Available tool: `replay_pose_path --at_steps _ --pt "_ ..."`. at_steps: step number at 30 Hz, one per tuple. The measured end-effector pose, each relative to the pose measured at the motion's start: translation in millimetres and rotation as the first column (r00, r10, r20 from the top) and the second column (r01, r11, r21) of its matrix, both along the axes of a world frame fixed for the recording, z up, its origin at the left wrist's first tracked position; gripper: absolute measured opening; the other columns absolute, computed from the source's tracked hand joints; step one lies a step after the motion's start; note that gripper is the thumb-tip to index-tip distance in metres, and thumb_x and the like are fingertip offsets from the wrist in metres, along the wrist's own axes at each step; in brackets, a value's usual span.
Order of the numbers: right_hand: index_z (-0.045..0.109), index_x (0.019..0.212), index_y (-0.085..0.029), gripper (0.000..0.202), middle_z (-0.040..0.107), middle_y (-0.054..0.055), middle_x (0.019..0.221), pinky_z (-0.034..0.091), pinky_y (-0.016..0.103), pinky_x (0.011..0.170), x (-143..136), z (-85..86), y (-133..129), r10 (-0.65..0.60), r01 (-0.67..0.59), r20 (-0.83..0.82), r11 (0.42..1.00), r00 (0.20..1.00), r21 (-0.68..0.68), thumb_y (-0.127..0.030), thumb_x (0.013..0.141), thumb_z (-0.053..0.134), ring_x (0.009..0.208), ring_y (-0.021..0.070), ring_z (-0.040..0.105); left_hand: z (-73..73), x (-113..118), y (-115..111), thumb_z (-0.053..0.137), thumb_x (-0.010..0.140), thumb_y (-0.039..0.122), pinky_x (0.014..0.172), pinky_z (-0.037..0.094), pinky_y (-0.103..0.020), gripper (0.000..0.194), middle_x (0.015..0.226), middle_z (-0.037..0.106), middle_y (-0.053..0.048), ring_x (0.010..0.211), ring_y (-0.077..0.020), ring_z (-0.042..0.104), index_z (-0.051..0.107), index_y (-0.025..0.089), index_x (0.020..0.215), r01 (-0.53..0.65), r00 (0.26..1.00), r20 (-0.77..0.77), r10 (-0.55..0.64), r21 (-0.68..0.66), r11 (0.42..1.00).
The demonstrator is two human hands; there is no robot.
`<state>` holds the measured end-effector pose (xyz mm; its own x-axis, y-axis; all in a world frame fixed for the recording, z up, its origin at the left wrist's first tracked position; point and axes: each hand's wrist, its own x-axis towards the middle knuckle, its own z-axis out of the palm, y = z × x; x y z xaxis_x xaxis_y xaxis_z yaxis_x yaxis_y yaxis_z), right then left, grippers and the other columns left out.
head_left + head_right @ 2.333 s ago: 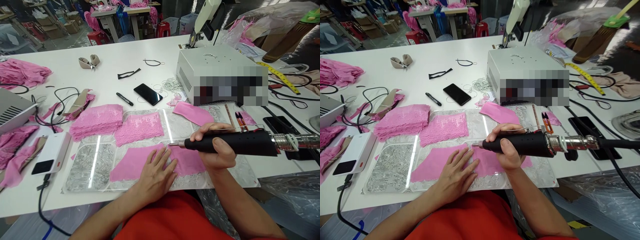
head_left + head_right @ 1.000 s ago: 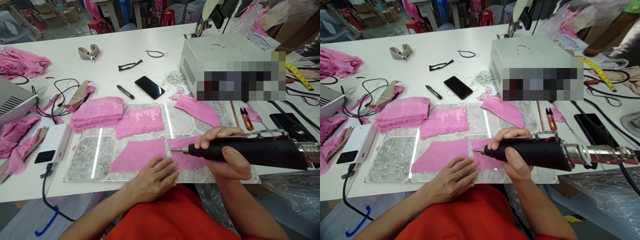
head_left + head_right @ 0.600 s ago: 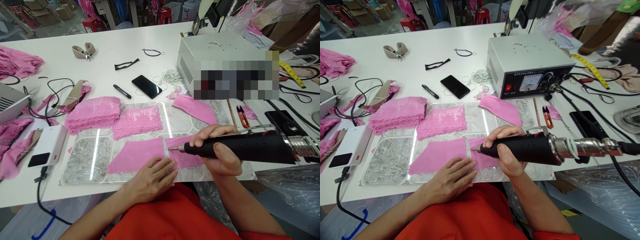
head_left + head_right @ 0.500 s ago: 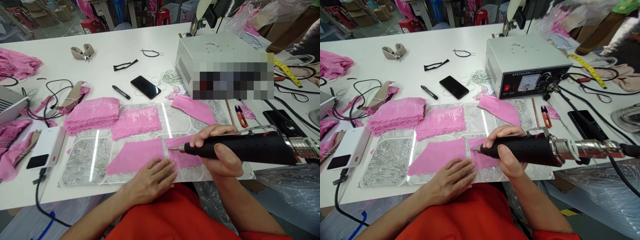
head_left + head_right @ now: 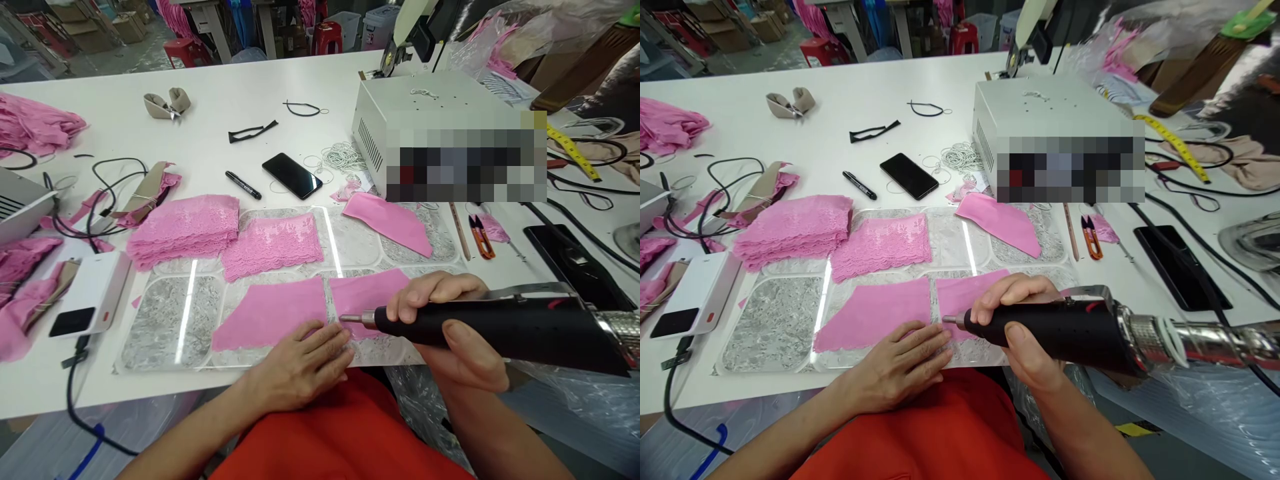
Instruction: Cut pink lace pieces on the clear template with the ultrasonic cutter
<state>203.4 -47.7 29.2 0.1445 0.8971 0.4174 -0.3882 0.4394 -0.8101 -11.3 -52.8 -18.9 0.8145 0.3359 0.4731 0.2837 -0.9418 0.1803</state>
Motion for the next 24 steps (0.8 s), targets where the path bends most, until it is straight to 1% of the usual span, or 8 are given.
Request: replay_pose_path --at_steps 3,6,8,10,12,14,18,24 --pt "0.065 0.091 -0.02 0.012 0.063 0.001 0.078 0.058 0.032 0.057 0 0.8 -1 -0.008 0.008 0.009 1.0 1.0 -0.006 -0.025 0.08 0.065 0.061 0.0119 0.061 2.5 0 -1 0.053 0.1 0.024 0.095 0.053 -0.039 0.021 0.115 0.072 -0.012 0.112 -0.0236 0.066 0.064 0.011 0.112 -0.001 1.0 0.007 0.001 -0.012 1.0" --pt "0.065 0.09 -0.021 0.014 0.063 0.001 0.076 0.057 0.032 0.054 7 1.9 0 -0.06 0.06 0.007 0.998 0.998 -0.011 -0.026 0.078 0.065 0.059 0.0126 0.06 8.7 1 0 0.053 0.099 0.022 0.093 0.054 -0.037 0.02 0.112 0.073 -0.011 0.109 -0.0218 0.067 0.064 0.013 0.113 -0.068 0.997 0.04 0.071 -0.078 0.995" --pt "0.065 0.088 -0.021 0.015 0.062 0.0 0.073 0.055 0.032 0.051 17 2.0 4 -0.166 0.166 -0.005 0.986 0.986 -0.01 -0.027 0.074 0.065 0.056 0.013 0.058 13.0 2 3 0.051 0.099 0.018 0.09 0.054 -0.036 0.021 0.112 0.073 -0.011 0.107 -0.0219 0.067 0.063 0.013 0.115 -0.146 0.987 0.052 0.153 -0.111 0.983" --pt "0.065 0.081 -0.02 0.014 0.061 0.0 0.069 0.053 0.032 0.047 29 1.3 10 -0.305 0.305 -0.013 0.952 0.952 0.001 -0.026 0.069 0.063 0.052 0.0129 0.056 15.4 4 9 0.049 0.099 0.015 0.09 0.054 -0.038 0.023 0.115 0.072 -0.011 0.109 -0.0235 0.066 0.063 0.012 0.117 -0.213 0.976 0.032 0.217 -0.095 0.972" --pt "0.063 0.075 -0.02 0.012 0.059 -0.001 0.066 0.05 0.031 0.044 40 -0.3 16 -0.418 0.418 -0.021 0.908 0.908 0.008 -0.025 0.065 0.06 0.049 0.0126 0.053 14.6 7 17 0.048 0.099 0.015 0.093 0.053 -0.04 0.025 0.12 0.07 -0.012 0.115 -0.0255 0.064 0.063 0.013 0.118 -0.248 0.969 -0.017 0.248 -0.047 0.967" --pt "0.062 0.073 -0.02 0.012 0.059 -0.001 0.065 0.049 0.03 0.043 45 -2.6 20 -0.475 0.475 -0.036 0.88 0.879 -0.004 -0.025 0.063 0.058 0.048 0.0123 0.053 11.2 11 25 0.047 0.099 0.015 0.097 0.051 -0.042 0.026 0.126 0.067 -0.012 0.121 -0.0271 0.06 0.063 0.013 0.12 -0.254 0.965 -0.064 0.253 -0.001 0.967" --pt "0.063 0.075 -0.02 0.015 0.059 -0.001 0.068 0.049 0.03 0.044 41 -7.2 22 -0.457 0.456 -0.055 0.89 0.888 -0.023 -0.023 0.062 0.057 0.049 0.0124 0.053 1.9 16 35 0.046 0.099 0.017 0.1 0.048 -0.046 0.027 0.13 0.065 -0.012 0.124 -0.0303 0.057 0.064 0.014 0.12 -0.278 0.954 -0.104 0.282 0.049 0.959" --pt "0.064 0.081 -0.021 0.016 0.062 0.0 0.072 0.051 0.032 0.047 26 -8.7 28 -0.391 0.391 -0.029 0.92 0.92 0.019 -0.023 0.066 0.059 0.052 0.0132 0.055 -3.8 18 34 0.045 0.102 0.023 0.104 0.043 -0.049 0.029 0.131 0.064 -0.01 0.124 -0.0302 0.056 0.064 0.015 0.121 -0.319 0.937 -0.132 0.324 0.057 0.946"
